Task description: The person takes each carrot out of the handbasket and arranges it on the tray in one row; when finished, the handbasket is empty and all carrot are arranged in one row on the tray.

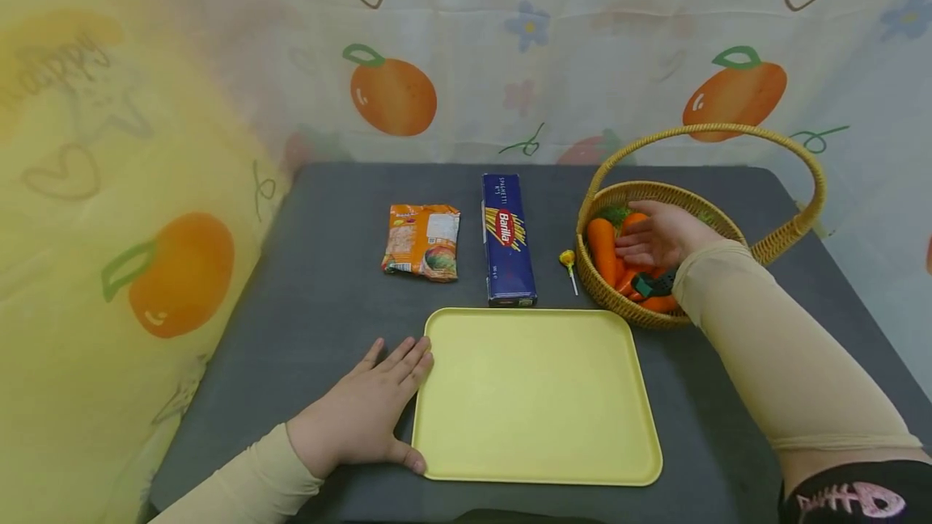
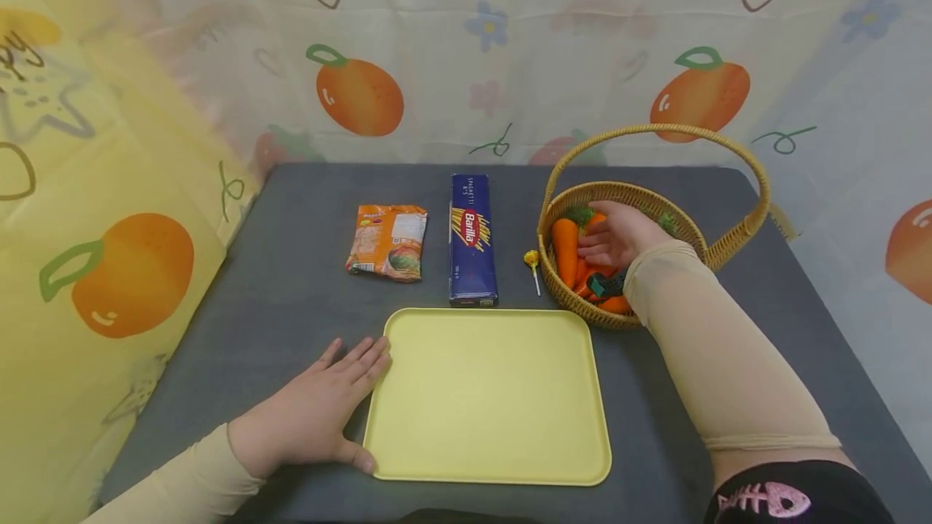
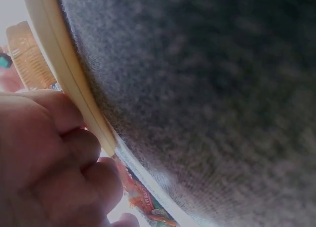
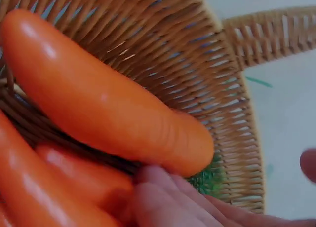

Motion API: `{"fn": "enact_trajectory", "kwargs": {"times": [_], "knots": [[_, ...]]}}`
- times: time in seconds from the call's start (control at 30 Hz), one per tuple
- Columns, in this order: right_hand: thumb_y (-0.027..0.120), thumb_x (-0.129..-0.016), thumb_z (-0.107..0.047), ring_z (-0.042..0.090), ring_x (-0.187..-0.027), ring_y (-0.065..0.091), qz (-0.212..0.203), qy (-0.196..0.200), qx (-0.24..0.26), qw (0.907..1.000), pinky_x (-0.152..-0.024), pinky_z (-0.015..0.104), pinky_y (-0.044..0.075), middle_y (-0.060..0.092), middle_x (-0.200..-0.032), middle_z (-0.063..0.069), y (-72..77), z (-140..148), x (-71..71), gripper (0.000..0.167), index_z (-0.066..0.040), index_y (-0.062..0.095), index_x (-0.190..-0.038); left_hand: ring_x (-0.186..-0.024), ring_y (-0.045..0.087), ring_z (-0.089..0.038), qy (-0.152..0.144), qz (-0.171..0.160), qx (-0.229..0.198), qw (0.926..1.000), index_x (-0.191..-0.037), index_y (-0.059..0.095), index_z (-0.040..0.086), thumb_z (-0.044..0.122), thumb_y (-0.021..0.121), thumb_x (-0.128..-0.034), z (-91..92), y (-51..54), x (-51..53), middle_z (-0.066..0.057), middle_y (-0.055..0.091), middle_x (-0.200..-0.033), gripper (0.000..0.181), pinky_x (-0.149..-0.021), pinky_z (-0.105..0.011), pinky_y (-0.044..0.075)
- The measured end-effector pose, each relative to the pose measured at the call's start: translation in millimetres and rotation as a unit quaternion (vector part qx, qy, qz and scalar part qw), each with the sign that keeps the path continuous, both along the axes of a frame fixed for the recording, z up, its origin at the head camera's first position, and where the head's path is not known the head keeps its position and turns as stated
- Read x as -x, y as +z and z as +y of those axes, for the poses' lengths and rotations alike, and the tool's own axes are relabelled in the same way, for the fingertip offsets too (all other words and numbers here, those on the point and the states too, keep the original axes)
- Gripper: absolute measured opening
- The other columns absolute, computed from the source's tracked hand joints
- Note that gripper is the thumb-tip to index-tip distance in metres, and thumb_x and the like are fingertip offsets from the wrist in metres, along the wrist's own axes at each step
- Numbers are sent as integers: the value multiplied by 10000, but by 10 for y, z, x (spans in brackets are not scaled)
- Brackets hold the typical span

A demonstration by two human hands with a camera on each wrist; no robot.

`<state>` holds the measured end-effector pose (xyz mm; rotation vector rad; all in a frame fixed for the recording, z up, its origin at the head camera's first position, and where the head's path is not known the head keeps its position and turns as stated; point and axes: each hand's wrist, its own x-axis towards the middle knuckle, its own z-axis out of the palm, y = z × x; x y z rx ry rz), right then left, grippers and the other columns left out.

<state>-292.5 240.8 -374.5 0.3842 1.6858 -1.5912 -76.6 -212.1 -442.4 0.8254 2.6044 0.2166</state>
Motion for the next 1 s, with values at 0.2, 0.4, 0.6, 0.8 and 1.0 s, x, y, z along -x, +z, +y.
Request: {"fn": "enact_trajectory", "kwargs": {"times": [0.2, 0.4, 0.6, 0.8, 1.0], "knots": [[176, -1182, -523, 455, -1710, 81, 2, 403, -310, 9987, -1371, 510, 210, -130, -1830, 255, -63, -187, 58, 850, 51, -155, -1715, -1710, 197, -375, 12, -22, -19, 10000, -1740, 299, 25, 871, 806, -733, -5, 33, 0, -150, 185, -1844, 1410, -1351, -697, 132], [310, -1190, -472, 413, -1712, 143, 75, -60, -317, 9995, -1358, 481, 281, -63, -1846, 237, -135, -223, 85, 850, 28, -98, -1744, -1713, 191, -366, 42, -130, -39, 9999, -1743, 296, 30, 881, 801, -731, 9, 22, 7, -134, 169, -1848, 1415, -1356, -689, 119], [558, -1166, -312, 232, -1325, 601, 395, 178, -424, 9982, -1046, 312, 591, 496, -1579, 152, -209, -200, 103, 643, -43, 296, -1687, -1715, 190, -356, 52, -122, -13, 9999, -1745, 295, 38, 890, 801, -724, 18, -3, 4, -122, 167, -1851, 1423, -1362, -676, 115], [517, -1176, -131, 142, -987, 743, 484, 95, 426, 9979, -923, 282, 640, 520, -1325, 69, -190, -136, 81, 645, -47, 146, -1697, -1714, 194, -357, 46, -100, 3, 9999, -1743, 301, 37, 897, 799, -721, 26, -3, 2, -124, 173, -1850, 1425, -1362, -674, 116], [529, -1168, -128, 222, -1037, 803, 637, -389, 1492, 9860, -903, 337, 670, 572, -1353, 86, -19, 6, -29, 662, -159, 168, -1723, -1715, 191, -352, 62, -105, 40, 9999, -1748, 289, 45, 906, 788, -721, 19, -11, 13, -118, 166, -1851, 1430, -1366, -666, 115]]}}
